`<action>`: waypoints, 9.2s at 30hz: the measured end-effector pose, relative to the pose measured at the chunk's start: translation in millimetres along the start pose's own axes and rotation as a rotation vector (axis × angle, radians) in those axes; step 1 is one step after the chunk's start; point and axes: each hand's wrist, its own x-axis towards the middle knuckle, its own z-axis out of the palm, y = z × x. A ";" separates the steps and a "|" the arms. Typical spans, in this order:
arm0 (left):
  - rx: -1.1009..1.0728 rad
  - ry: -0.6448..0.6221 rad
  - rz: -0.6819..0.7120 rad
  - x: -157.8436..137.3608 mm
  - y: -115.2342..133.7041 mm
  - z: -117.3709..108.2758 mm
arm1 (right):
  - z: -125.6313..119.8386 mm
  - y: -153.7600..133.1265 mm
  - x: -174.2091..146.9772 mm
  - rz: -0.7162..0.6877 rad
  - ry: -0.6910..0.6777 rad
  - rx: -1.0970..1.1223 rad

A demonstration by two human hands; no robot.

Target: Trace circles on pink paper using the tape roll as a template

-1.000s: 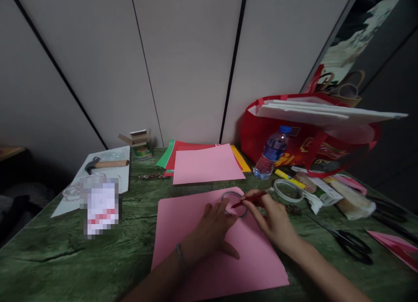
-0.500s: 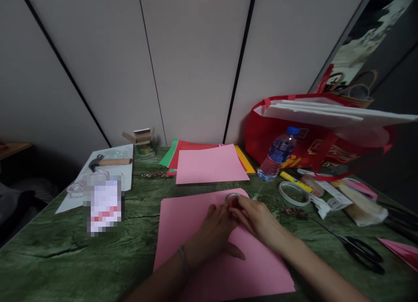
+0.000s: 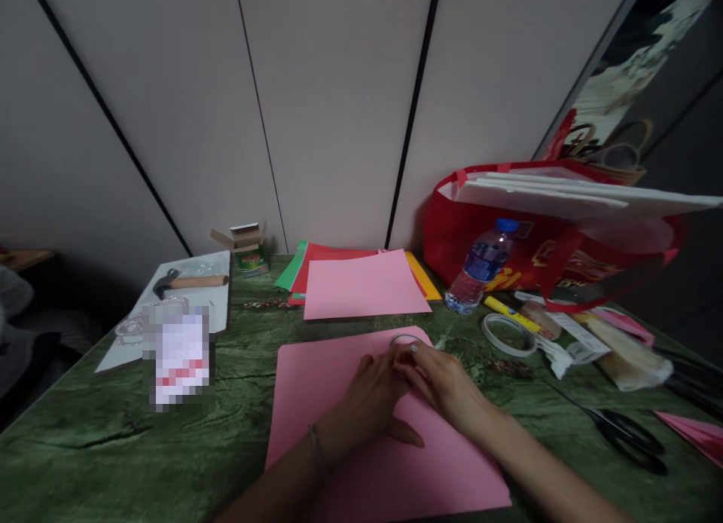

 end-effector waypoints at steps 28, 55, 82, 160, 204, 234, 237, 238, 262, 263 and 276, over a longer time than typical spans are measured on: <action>0.340 0.070 -0.008 3.9 6.8 27.8 | -15.4 32.5 50.1 0.233 0.028 0.194; 0.389 0.045 0.037 6.8 11.5 27.0 | 15.7 43.7 70.3 0.242 -0.261 0.084; 0.180 0.680 -0.470 -81.8 -37.2 -60.6 | 80.3 -74.6 -74.9 -0.255 0.111 -0.165; 0.356 0.216 -0.047 -104.3 -7.5 7.8 | 66.3 -15.5 45.5 0.795 0.102 0.924; 0.289 -0.008 -0.204 -77.6 7.6 -22.4 | 39.7 -2.1 5.0 0.622 0.027 0.501; 0.348 -0.280 -0.250 -41.2 28.0 -58.9 | 44.0 -81.5 -96.9 0.291 0.138 0.374; 0.364 -0.277 -0.269 -37.6 22.8 -54.2 | 48.8 -82.8 -99.0 0.260 0.103 0.377; 0.368 -0.277 -0.270 -36.5 21.3 -53.2 | 49.7 -84.0 -98.3 0.260 0.096 0.379; 0.392 -0.275 -0.303 -30.8 23.9 -54.1 | 29.9 -78.0 -89.5 0.315 0.123 0.337; 0.392 -0.276 -0.305 -30.8 23.7 -54.2 | 29.1 -78.2 -89.6 0.305 0.129 0.331; 0.368 -0.267 -0.281 -32.3 19.2 -53.6 | 54.7 -89.3 -62.4 -0.097 0.042 0.147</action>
